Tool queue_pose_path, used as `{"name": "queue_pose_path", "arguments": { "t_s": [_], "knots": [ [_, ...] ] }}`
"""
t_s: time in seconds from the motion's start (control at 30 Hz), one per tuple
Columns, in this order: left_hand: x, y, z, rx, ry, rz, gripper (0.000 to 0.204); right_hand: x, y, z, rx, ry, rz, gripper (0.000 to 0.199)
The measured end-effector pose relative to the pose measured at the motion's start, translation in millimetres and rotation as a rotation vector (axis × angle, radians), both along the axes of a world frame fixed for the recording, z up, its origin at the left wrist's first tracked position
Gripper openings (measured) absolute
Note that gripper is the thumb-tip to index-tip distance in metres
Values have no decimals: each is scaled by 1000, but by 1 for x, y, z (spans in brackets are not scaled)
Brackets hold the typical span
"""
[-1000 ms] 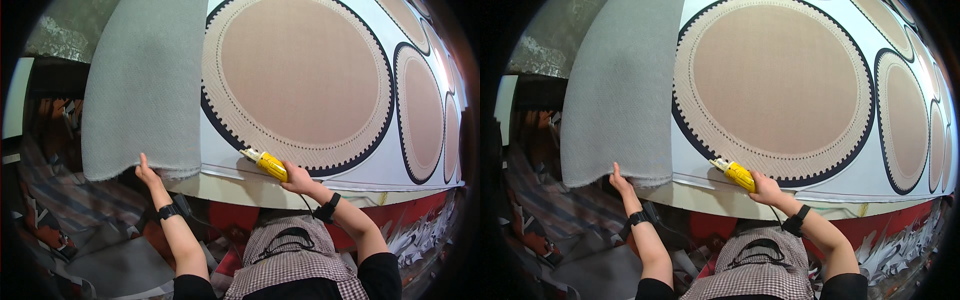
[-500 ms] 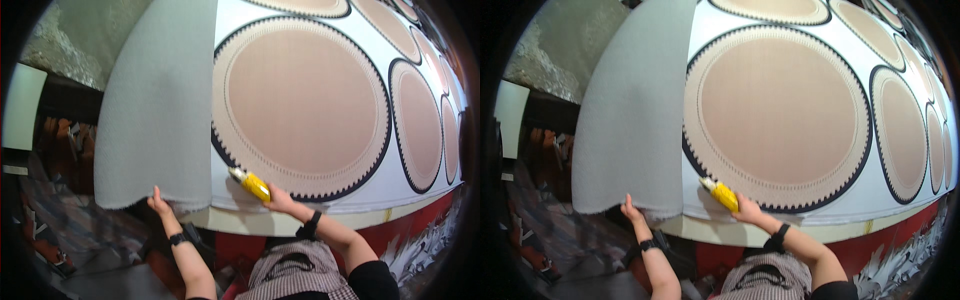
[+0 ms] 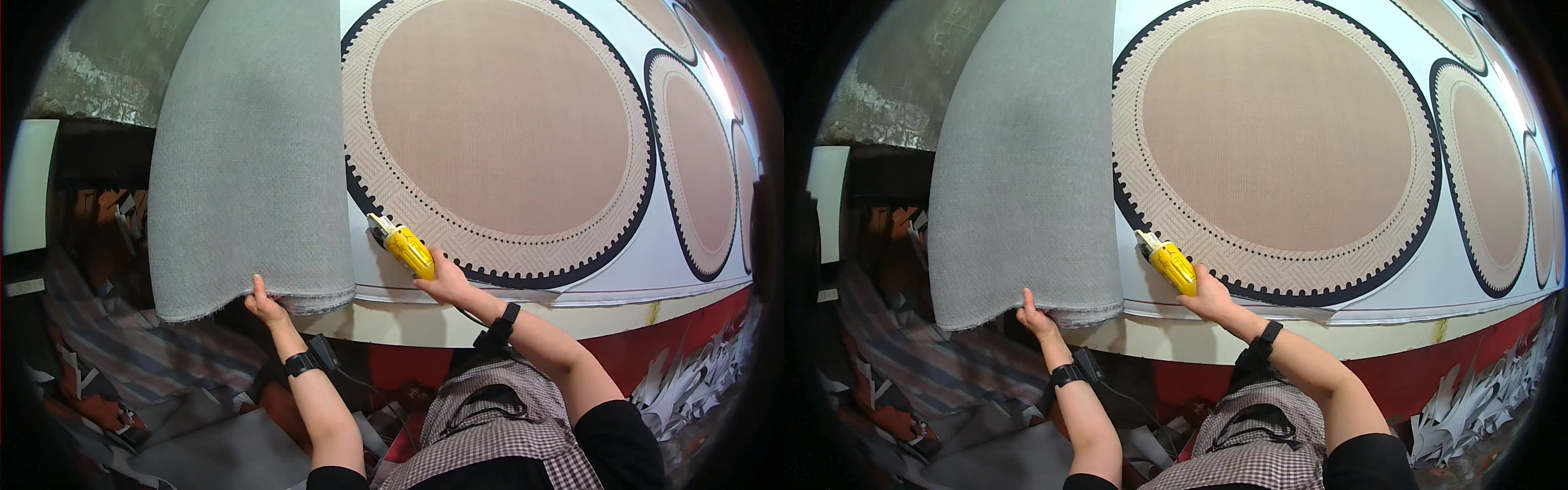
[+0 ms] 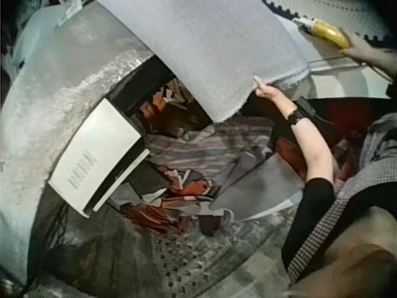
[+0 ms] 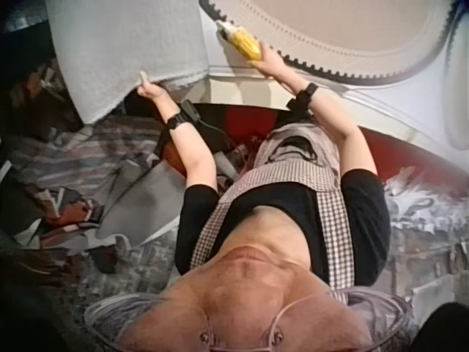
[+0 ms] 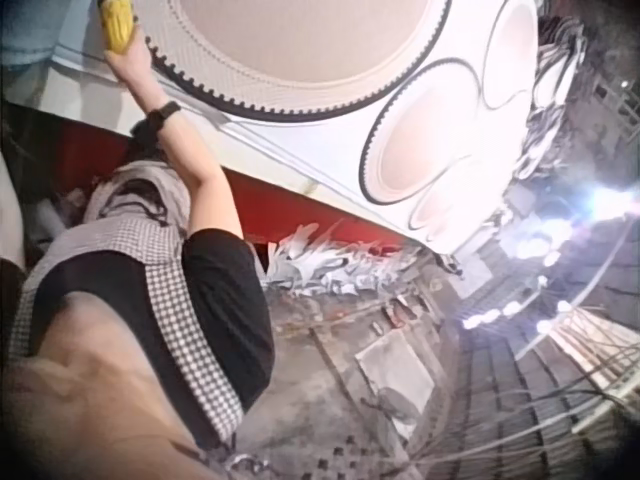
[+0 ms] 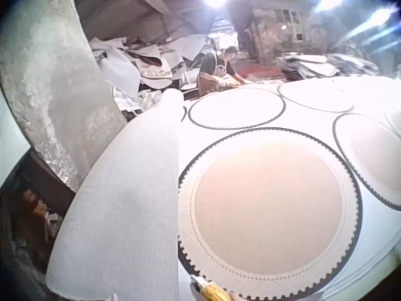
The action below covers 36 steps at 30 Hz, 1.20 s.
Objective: Cutting circular patterns out of a large sheet of material using an electric rotary cutter on an industrial table.
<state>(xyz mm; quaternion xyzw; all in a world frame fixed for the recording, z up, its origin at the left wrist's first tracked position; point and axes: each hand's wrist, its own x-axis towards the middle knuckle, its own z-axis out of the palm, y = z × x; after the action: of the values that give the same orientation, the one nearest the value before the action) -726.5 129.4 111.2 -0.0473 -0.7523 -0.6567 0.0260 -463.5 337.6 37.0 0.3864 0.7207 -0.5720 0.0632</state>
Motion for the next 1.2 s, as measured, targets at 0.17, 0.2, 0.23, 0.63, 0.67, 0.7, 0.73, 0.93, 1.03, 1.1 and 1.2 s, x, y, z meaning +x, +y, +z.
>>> {"name": "queue_pose_path", "arguments": {
  "t_s": [0.17, 0.2, 0.23, 0.63, 0.67, 0.7, 0.73, 0.93, 1.03, 1.1, 1.2],
  "knots": [
    [2, 1, 0, 16, 10, -10, 28, -25, 3, 13, -51, -38, -38, 62],
    [1, -1, 0, 7, -5, -29, 28, -31, 5, 13, -59, -45, -38, 62],
    [2, 2, 1, 4, -3, -45, 28, -35, 7, 11, -63, -43, -53, 62],
    [4, 5, 2, -20, 6, -73, 35, -82, 23, 1, -58, 16, -109, 58],
    [4, 9, 0, -43, 40, -6, 36, -83, 25, -2, -50, 26, -116, 57],
    [5, 14, -3, -61, 72, 59, 36, -85, 28, -3, -38, 33, -125, 55],
    [4, 14, -8, -107, 58, 74, 37, -84, 30, -8, -48, 38, -128, 57],
    [-27, -26, -27, -188, 42, 84, 45, -39, -7, -15, 7, 24, -55, 57],
    [-12, -6, -11, -278, 132, 121, 52, 32, -24, 4, 12, 3, -18, 58],
    [-39, -36, -19, -365, 54, 107, 54, 78, -34, 21, 29, 36, -1, 61],
    [-26, -8, -21, -330, 155, 94, 57, 157, -32, 43, -3, 28, -128, 65]
  ]
}}
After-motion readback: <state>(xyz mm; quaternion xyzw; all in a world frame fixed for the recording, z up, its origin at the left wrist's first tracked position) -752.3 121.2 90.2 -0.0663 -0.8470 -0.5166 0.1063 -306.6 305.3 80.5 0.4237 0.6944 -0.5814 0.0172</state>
